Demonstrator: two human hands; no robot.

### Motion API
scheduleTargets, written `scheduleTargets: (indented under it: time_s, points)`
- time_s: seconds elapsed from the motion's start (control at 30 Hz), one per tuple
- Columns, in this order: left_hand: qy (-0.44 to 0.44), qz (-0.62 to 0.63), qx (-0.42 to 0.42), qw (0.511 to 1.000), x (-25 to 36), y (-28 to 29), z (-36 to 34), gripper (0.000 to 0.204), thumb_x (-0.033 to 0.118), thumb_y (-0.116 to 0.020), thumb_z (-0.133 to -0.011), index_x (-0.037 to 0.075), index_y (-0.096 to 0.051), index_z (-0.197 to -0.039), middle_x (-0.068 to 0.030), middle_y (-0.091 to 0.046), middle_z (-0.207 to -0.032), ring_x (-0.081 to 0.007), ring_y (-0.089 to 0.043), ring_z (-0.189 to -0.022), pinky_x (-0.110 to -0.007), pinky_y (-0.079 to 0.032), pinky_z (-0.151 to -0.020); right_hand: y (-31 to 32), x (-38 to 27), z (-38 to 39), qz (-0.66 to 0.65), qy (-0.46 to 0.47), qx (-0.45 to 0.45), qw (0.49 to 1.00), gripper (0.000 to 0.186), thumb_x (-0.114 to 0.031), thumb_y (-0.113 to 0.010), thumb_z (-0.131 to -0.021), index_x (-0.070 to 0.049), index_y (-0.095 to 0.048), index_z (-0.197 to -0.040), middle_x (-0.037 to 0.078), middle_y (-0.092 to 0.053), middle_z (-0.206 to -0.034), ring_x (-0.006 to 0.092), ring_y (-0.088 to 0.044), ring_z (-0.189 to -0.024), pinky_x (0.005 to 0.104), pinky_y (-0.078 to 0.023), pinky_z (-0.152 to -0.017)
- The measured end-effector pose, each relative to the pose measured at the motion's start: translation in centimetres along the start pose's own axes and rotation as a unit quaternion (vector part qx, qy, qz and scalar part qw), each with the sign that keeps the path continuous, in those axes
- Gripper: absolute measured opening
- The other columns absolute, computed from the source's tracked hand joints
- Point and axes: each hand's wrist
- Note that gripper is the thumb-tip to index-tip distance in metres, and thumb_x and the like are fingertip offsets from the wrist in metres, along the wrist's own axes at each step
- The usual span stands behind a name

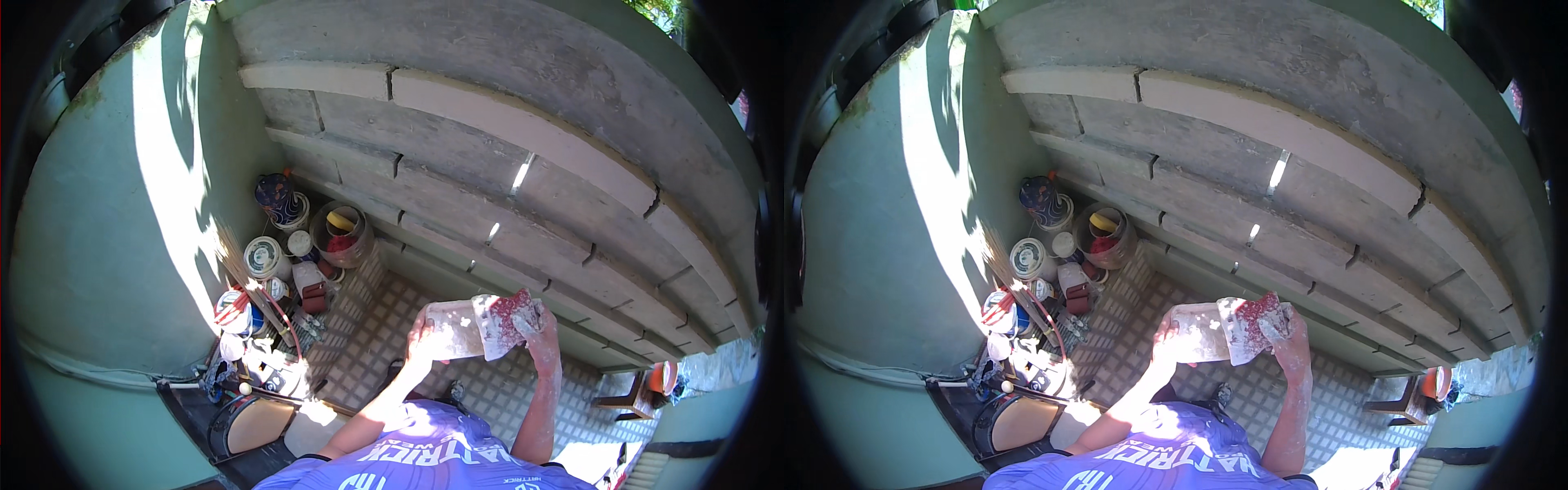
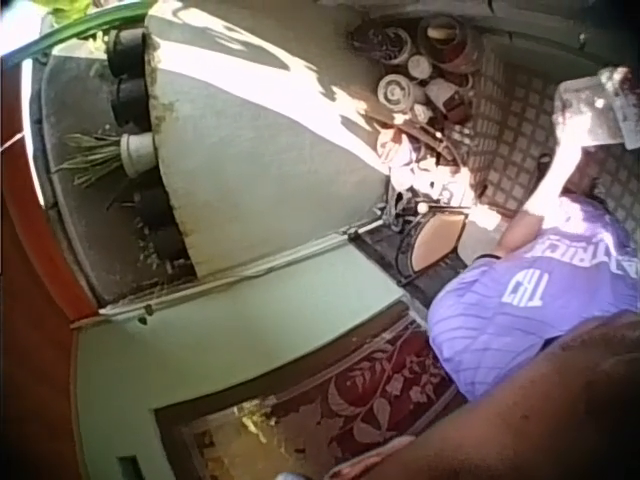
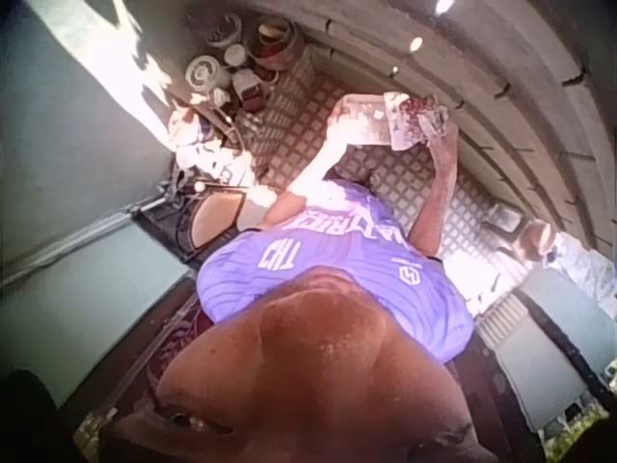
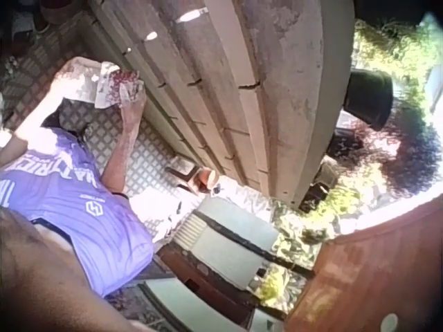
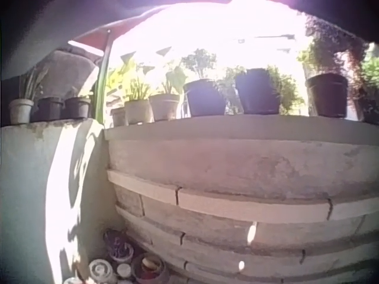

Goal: The recorder applies wall filler or plaster to joints in a concrete wall using a hand spreader, then cleans the tool in a bucket of water.

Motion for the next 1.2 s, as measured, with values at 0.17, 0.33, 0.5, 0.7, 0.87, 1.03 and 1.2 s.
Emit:
scheduleTargets:
  time_s: [0.17, 0.33, 0.5, 0.7, 0.87, 1.03, 1.2]
  points:
    - [-0.025, -0.033, 0.007, 0.999, 2.6, 2.6, -0.6, 0.048, 0.033, -0.039, -0.1, 0.008, -0.037, -0.14, -0.0107, -0.062, -0.106, -0.0162, -0.066, -0.069, -0.026, -0.053, -0.042, -2.9, 0.8, -0.6, -0.067, -0.01, 0.026, 0.997, 0.034, -0.007, -0.066, -0.085, -0.002, -0.054, -0.117, 0.002, -0.062, -0.106, 0.0091, -0.058, -0.096, 0.0272, -0.048, -0.086]
    - [-0.052, -0.058, 0.011, 0.997, 4.5, 6.0, -1.6, 0.05, 0.037, -0.039, -0.099, 0.007, -0.037, -0.139, -0.0124, -0.061, -0.107, -0.0171, -0.065, -0.069, -0.027, -0.053, -0.041, -5.7, 2.0, -2.2, -0.202, 0.033, -0.026, 0.979, 0.036, -0.011, -0.064, -0.085, -0.005, -0.055, -0.12, 0.004, -0.061, -0.111, 0.014, -0.059, -0.101, 0.0317, -0.049, -0.089]
    - [-0.011, -0.057, 0.045, 0.997, 5.7, 8.9, -2.1, 0.05, 0.038, -0.039, -0.098, 0.008, -0.038, -0.138, -0.0121, -0.06, -0.11, -0.018, -0.065, -0.07, -0.029, -0.053, -0.041, -7.8, 4.3, -3.3, -0.34, 0.003, 0.046, 0.939, 0.041, -0.02, -0.063, -0.085, -0.006, -0.054, -0.122, 0.005, -0.062, -0.113, 0.018, -0.061, -0.103, 0.0357, -0.049, -0.093]
    - [0.003, -0.032, 0.109, 0.994, 6.3, 8.6, -3.5, 0.044, 0.038, -0.039, -0.1, 0.012, -0.042, -0.136, -0.0108, -0.06, -0.115, -0.0226, -0.067, -0.083, -0.031, -0.055, -0.041, -8.3, 5.3, -6.0, -0.45, 0.042, -0.029, 0.892, 0.045, -0.028, -0.06, -0.091, -0.006, -0.05, -0.128, 0.006, -0.06, -0.123, 0.0205, -0.06, -0.11, 0.0384, -0.049, -0.096]
    - [-0.041, -0.014, 0.162, 0.986, 7.5, 7.2, -3.8, 0.046, 0.04, -0.041, -0.098, 0.011, -0.042, -0.134, -0.0122, -0.057, -0.121, -0.0249, -0.067, -0.088, -0.033, -0.056, -0.042, -9.6, 3.2, -10.3, -0.477, 0.045, -0.083, 0.874, 0.033, -0.019, -0.062, -0.088, -0.005, -0.059, -0.118, 0.007, -0.065, -0.115, 0.0211, -0.062, -0.106, 0.0396, -0.049, -0.095]
    - [-0.061, 0.007, 0.149, 0.987, 8.4, 7.6, -4.9, 0.05, 0.042, -0.042, -0.097, 0.009, -0.04, -0.135, -0.0116, -0.057, -0.12, -0.0244, -0.067, -0.088, -0.032, -0.055, -0.041, -11.8, 1.3, -14.0, -0.464, -0.016, -0.131, 0.876, 0.033, -0.014, -0.062, -0.087, -0.004, -0.058, -0.119, 0.008, -0.063, -0.118, 0.0206, -0.06, -0.107, 0.0383, -0.048, -0.095]
    - [-0.103, 0.013, 0.217, 0.971, 8.7, 10.1, -5.0, 0.051, 0.043, -0.045, -0.095, 0.009, -0.041, -0.134, -0.0113, -0.058, -0.118, -0.0245, -0.067, -0.085, -0.032, -0.055, -0.04, -15.4, 0.9, -16.4, -0.454, -0.032, -0.154, 0.877, 0.03, -0.007, -0.058, -0.089, -0.005, -0.057, -0.118, 0.007, -0.063, -0.115, 0.0193, -0.061, -0.105, 0.0362, -0.049, -0.093]
Point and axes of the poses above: each hand's wrist, its own z-axis away from the middle knuckle, its own y-axis out of the back of the hand, x = y × z
